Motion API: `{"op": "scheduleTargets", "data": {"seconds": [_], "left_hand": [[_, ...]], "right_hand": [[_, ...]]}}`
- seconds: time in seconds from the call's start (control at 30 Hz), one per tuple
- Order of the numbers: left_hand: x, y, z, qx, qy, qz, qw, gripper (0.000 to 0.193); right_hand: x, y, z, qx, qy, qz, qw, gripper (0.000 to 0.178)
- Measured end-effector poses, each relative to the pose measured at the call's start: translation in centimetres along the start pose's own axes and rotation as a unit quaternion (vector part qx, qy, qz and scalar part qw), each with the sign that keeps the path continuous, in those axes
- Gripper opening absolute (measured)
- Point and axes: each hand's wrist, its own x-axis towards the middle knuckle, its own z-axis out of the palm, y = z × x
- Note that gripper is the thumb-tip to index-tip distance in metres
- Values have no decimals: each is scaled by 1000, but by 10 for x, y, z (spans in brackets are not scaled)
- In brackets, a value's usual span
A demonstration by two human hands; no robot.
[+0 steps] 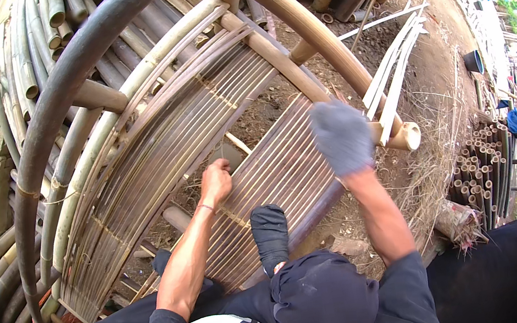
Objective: The person weaves thin bamboo strips into the frame of a bamboo chair. They interlace the strips through the existing structure, occasionally adjusting the position of the strips and the chair frame to continue the weaving process.
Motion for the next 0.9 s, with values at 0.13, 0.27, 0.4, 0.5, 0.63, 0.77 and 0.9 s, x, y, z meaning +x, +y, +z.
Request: {"op": "scheduleTargets", "data": {"seconds": [0.13,0.27,0.4,0.5,0.63,0.77,0.9], "left_hand": [[21,-1,10,0,-25,47,999,52],[44,8,23,-154,-63,0,986,59],[54,5,29,-210,-76,-64,973,41],[43,9,33,-228,-37,-93,969,22],[14,-2,3,-229,10,-55,972,19],[1,11,-15,-274,-46,-10,961,20],[-4,40,-27,-353,-150,26,923,20]], "right_hand": [[38,-17,141,-205,-182,-165,948,17],[50,-24,229,-83,-510,-192,834,27],[60,-15,257,32,-640,-169,749,34],[56,6,253,68,-582,-190,787,31],[57,-19,169,79,-396,-136,905,27],[19,-16,140,165,-198,-187,948,25],[-22,-13,140,257,-148,-201,934,27]]}}
